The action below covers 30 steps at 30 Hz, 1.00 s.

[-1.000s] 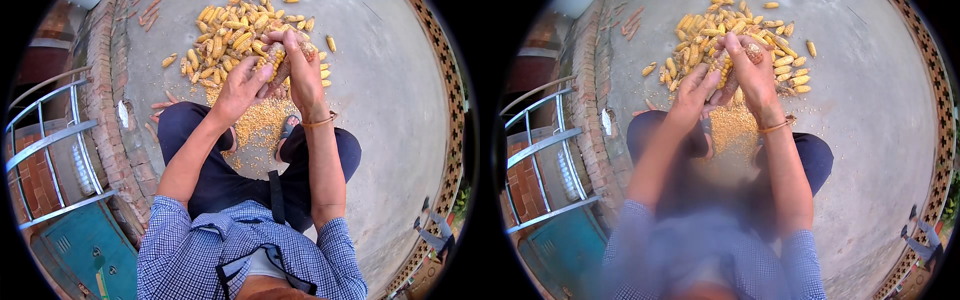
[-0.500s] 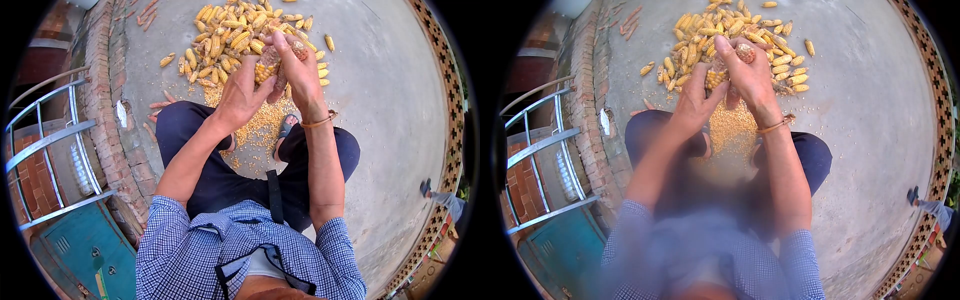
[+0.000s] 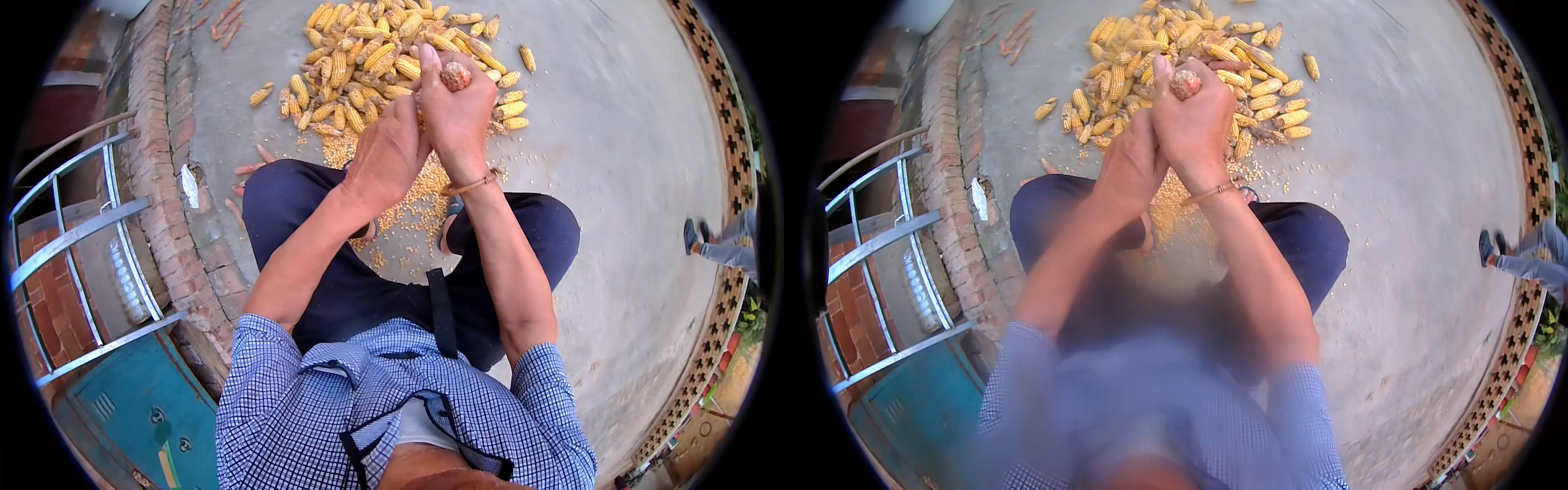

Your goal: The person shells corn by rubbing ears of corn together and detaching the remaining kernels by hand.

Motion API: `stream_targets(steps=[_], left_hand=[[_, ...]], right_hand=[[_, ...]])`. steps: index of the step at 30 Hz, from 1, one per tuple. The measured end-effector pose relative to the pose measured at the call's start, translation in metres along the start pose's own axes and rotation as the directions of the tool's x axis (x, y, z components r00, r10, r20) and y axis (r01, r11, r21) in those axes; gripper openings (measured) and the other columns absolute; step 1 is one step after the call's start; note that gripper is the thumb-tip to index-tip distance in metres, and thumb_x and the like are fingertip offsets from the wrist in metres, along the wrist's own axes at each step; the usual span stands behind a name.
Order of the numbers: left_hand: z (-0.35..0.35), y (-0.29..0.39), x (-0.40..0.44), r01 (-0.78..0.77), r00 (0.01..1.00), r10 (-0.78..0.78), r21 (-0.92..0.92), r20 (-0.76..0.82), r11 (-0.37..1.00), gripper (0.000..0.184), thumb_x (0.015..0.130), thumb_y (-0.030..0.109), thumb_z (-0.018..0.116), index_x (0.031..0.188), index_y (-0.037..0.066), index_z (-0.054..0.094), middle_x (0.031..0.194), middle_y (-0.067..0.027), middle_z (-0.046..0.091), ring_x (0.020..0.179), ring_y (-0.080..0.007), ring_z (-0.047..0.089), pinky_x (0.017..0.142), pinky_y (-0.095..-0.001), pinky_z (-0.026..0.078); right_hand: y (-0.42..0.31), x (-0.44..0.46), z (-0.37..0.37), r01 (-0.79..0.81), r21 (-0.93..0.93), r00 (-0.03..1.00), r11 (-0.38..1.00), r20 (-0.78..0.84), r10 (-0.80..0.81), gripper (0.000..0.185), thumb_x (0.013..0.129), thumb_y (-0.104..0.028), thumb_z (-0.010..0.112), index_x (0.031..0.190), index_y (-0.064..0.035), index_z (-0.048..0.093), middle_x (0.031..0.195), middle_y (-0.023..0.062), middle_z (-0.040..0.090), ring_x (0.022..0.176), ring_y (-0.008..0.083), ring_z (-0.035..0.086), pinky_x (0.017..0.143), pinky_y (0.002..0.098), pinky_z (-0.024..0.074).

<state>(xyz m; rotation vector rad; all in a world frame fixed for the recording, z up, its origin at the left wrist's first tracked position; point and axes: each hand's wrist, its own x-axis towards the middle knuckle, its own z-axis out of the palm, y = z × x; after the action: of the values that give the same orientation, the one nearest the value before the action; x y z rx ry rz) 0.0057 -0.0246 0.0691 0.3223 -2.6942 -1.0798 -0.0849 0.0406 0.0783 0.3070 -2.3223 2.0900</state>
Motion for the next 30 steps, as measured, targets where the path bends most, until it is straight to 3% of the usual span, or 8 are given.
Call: stream_targets(steps=[8,10,14,17,18,22,26,30], left_hand=[[0.003,-0.006,0.000,-0.057,0.998,0.057,-0.131,-0.007,0.990,0.032,0.094,0.017,0.061,0.109,-0.004,0.043,0.087,-0.0278,0.058,0.072,-0.0417,0.060,0.065,-0.0485,0.047],[0.006,-0.004,0.000,-0.040,0.999,0.043,-0.271,0.005,0.962,0.032,0.094,0.018,0.062,0.106,-0.005,0.043,0.081,-0.0254,0.057,0.067,-0.0378,0.057,0.064,-0.0467,0.046],[0.017,-0.006,0.003,-0.154,0.986,0.122,-0.341,-0.114,0.927,0.031,0.097,0.022,0.061,0.105,-0.003,0.045,0.071,-0.0124,0.053,0.058,-0.0223,0.050,0.056,-0.0358,0.043],[0.000,0.007,0.009,0.275,0.957,-0.062,-0.816,0.283,0.509,0.033,0.100,0.024,0.057,0.124,0.003,0.047,0.082,-0.0079,0.057,0.055,-0.0095,0.045,0.048,-0.0243,0.034],[-0.006,0.014,0.010,0.271,0.957,-0.029,-0.859,0.287,0.434,0.033,0.102,0.029,0.053,0.124,0.005,0.048,0.083,-0.0062,0.055,0.052,-0.0042,0.038,0.046,-0.0187,0.025],[-0.028,0.021,0.009,0.368,0.928,-0.076,-0.871,0.364,0.327,0.036,0.102,0.034,0.051,0.124,0.006,0.047,0.076,-0.0035,0.049,0.050,-0.0054,0.037,0.044,-0.0198,0.026],[-0.032,0.016,0.009,0.375,0.926,-0.050,-0.899,0.374,0.225,0.034,0.102,0.036,0.050,0.118,0.007,0.048,0.075,-0.0030,0.046,0.049,-0.0055,0.036,0.045,-0.0192,0.027],[-0.036,0.009,0.011,0.332,0.943,-0.082,-0.896,0.323,0.294,0.034,0.102,0.037,0.052,0.114,0.006,0.047,0.078,-0.0035,0.047,0.051,-0.0047,0.038,0.045,-0.0193,0.030]], right_hand=[[-0.002,0.000,0.000,-0.034,0.235,0.999,0.971,-0.005,0.036,0.036,0.093,-0.018,0.068,0.064,-0.0008,0.056,0.053,0.0038,0.058,0.045,0.0102,0.053,0.048,0.0276,0.0422],[0.000,0.004,-0.003,-0.036,0.361,0.999,0.932,0.000,0.039,0.036,0.094,-0.018,0.068,0.064,-0.0029,0.056,0.054,0.0030,0.059,0.045,0.0093,0.053,0.047,0.0259,0.0419],[-0.001,0.012,-0.007,-0.045,0.292,0.999,0.955,0.040,0.035,0.034,0.094,-0.021,0.069,0.066,-0.0049,0.057,0.057,0.0022,0.060,0.049,0.0070,0.053,0.047,0.0240,0.0388],[-0.002,0.018,-0.010,-0.203,0.365,0.979,0.909,0.089,0.183,0.035,0.093,-0.027,0.070,0.068,-0.0043,0.059,0.059,0.0000,0.060,0.053,0.0064,0.052,0.050,0.0247,0.0402],[-0.002,0.019,-0.014,-0.290,0.351,0.956,0.890,0.153,0.251,0.031,0.094,-0.030,0.069,0.082,-0.0016,0.067,0.072,0.0018,0.064,0.061,0.0094,0.059,0.055,0.0251,0.0475],[-0.009,0.020,-0.028,-0.386,0.394,0.908,0.834,0.320,0.269,0.039,0.092,-0.038,0.070,0.095,0.0008,0.069,0.087,0.0047,0.065,0.079,0.0100,0.057,0.069,0.0254,0.0463],[-0.018,0.017,-0.034,-0.403,0.487,0.889,0.775,0.409,0.205,0.038,0.095,-0.035,0.067,0.102,0.0023,0.068,0.090,0.0057,0.066,0.080,0.0126,0.059,0.072,0.0285,0.0506],[-0.026,0.015,-0.033,-0.376,0.472,0.881,0.797,0.449,0.150,0.037,0.095,-0.036,0.066,0.105,0.0004,0.067,0.091,0.0057,0.066,0.080,0.0122,0.060,0.071,0.0279,0.0510]])
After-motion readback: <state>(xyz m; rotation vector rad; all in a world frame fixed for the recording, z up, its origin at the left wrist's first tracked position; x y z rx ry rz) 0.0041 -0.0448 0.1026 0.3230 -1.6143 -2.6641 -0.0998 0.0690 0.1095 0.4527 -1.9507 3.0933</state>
